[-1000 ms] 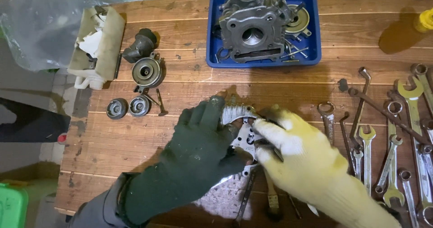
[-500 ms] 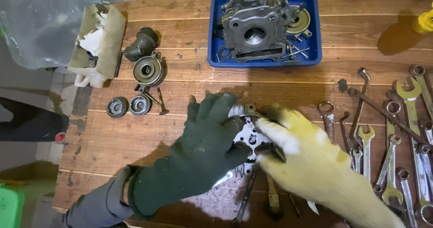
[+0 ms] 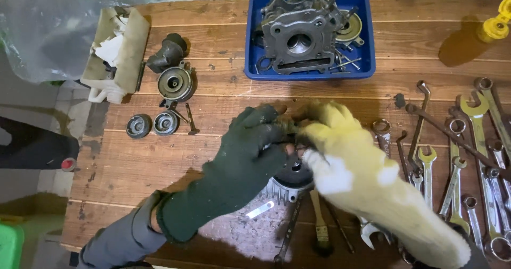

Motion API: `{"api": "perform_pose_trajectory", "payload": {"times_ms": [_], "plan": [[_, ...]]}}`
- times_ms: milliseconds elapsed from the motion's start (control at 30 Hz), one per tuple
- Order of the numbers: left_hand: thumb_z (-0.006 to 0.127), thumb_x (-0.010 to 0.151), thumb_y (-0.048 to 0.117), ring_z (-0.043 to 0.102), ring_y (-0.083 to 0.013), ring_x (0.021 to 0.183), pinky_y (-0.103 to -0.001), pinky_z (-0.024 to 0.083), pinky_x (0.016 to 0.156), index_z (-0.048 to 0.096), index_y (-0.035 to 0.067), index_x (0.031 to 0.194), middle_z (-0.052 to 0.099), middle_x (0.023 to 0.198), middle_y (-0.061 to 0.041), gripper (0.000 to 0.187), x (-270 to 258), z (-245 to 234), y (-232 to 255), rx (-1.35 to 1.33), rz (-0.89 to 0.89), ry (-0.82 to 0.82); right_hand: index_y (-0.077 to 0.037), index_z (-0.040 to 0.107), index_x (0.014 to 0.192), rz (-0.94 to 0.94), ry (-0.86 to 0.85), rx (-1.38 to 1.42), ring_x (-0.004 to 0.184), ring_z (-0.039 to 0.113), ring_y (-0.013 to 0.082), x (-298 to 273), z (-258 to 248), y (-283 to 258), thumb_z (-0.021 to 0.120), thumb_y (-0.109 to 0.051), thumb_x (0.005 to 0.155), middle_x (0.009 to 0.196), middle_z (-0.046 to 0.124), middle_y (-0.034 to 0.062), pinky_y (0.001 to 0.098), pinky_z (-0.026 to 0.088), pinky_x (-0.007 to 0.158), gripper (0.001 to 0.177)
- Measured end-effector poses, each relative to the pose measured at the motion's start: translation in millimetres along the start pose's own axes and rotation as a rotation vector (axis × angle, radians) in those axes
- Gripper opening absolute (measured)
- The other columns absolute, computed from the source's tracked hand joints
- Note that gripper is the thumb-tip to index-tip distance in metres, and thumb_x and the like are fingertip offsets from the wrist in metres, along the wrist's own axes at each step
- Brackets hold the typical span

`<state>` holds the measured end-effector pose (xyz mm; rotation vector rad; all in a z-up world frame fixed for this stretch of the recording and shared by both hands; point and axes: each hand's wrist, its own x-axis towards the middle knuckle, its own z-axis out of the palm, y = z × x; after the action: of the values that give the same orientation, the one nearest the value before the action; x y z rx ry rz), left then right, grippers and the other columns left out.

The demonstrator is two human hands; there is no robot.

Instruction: The person cleans a metallic engine component on a wooden workbench. They use a brush to scrub the surface and a cloth to wipe away residue. The person repeatedly rotates and repositions the part to access different areas.

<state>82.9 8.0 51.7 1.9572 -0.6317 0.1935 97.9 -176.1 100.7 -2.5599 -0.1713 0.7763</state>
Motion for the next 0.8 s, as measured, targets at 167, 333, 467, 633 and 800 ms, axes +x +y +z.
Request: {"api": "perform_pose_trajectory", "payload": {"times_ms": [167, 333, 467, 633, 800], "plan": [[0.060, 0.103, 0.020, 0.063, -0.0361, 0.107, -0.047, 0.053, 0.088, 0.067, 0.003, 0.111, 0.061, 0.126, -0.018, 0.020, 4, -14, 20, -0.106, 0.136, -0.063, -0.014, 0.073, 0.125, 0.092, -0.016, 0.314, 0.126, 0.064, 0.0265, -13, -30, -19, 0.051, -0.005, 0.094, 0.159, 0.046, -0.0041, 0.0437, 0.052, 0.115, 0.040], [0.072, 0.109, 0.010, 0.056, -0.0279, 0.141, -0.045, 0.046, 0.116, 0.059, 0.014, 0.142, 0.048, 0.161, -0.004, 0.036, -15, -6, -7, 0.105, 0.283, 0.116, -0.008, 0.075, 0.105, -0.159, 0.224, 0.515, 0.109, 0.065, 0.0191, -10, -19, 3, 0.058, -0.004, 0.088, 0.133, 0.059, 0.0034, 0.0358, 0.063, 0.095, 0.024], [0.078, 0.110, 0.025, 0.053, -0.0402, 0.141, -0.069, 0.043, 0.119, 0.061, 0.024, 0.139, 0.036, 0.161, -0.008, 0.034, -17, 5, -14, 0.659, 0.377, 0.206, -0.017, 0.073, 0.125, 0.197, 0.111, 0.545, 0.079, 0.066, 0.0185, -22, -28, -14, 0.061, -0.015, 0.093, 0.112, 0.070, 0.0018, 0.0329, 0.059, 0.068, 0.034], [0.058, 0.113, 0.030, 0.043, -0.0303, 0.153, -0.089, 0.027, 0.120, 0.044, 0.013, 0.154, 0.039, 0.161, -0.001, 0.046, -28, 8, -1, 0.988, 0.316, 0.130, -0.020, 0.078, 0.124, 0.218, 0.063, 0.576, 0.114, 0.084, 0.0158, -24, -21, -3, 0.067, -0.017, 0.080, 0.120, 0.089, -0.0003, 0.0373, 0.061, 0.108, 0.046], [0.055, 0.101, 0.076, 0.047, -0.0498, 0.156, -0.067, 0.046, 0.108, 0.027, 0.021, 0.166, 0.025, 0.175, -0.014, 0.090, -34, -12, -2, 0.727, 0.257, -0.059, -0.013, 0.075, 0.123, 0.150, 0.239, 0.717, 0.102, 0.079, 0.0146, -13, -7, 18, 0.074, -0.005, 0.074, 0.115, 0.085, 0.0037, 0.0268, 0.060, 0.098, 0.050]]}}
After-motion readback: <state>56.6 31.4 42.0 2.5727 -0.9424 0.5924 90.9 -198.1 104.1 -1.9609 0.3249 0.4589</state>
